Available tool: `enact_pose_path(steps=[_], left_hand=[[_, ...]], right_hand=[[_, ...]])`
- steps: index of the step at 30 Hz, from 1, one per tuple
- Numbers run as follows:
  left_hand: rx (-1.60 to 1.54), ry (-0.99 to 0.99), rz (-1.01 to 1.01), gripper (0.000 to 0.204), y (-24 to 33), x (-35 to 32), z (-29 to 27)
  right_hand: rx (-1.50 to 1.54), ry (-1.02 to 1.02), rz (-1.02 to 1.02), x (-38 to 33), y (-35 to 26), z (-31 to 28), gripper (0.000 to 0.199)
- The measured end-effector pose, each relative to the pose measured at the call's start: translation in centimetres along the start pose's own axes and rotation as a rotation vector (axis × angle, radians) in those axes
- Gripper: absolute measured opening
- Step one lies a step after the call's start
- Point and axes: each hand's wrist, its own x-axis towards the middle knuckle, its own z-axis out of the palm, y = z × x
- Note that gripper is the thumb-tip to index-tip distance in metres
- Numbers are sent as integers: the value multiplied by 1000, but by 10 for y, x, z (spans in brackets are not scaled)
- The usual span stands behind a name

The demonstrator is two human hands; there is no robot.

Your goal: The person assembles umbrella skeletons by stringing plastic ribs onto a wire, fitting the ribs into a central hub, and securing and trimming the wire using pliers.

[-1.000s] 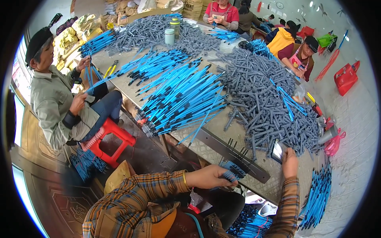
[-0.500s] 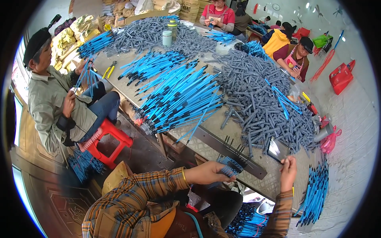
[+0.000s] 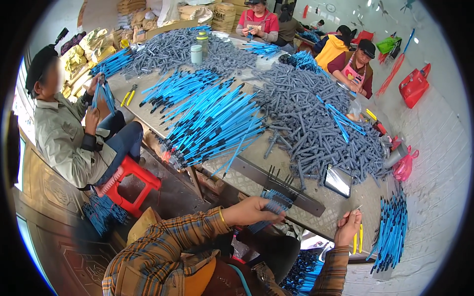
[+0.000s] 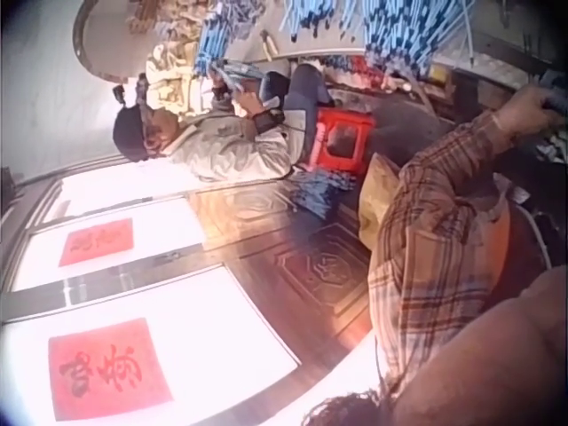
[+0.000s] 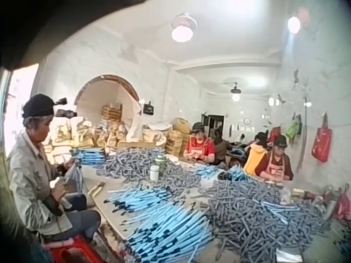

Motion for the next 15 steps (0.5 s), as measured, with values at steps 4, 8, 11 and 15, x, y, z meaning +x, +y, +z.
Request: enact_pose_path(steps=[4, 8, 11, 15], left_hand=[[-69, -4, 15, 24, 0, 1, 0], [18, 20, -13, 24, 3, 0, 1], [20, 34, -3, 24, 2, 0, 2], [10, 33, -31, 24, 2, -1, 1]], right_hand=[[11, 30, -8, -2, -1, 3, 12], [-1, 25, -20, -3, 0, 2, 12], [8, 1, -25, -3, -1, 0, 12], [0, -8, -24, -3, -1, 2, 12]])
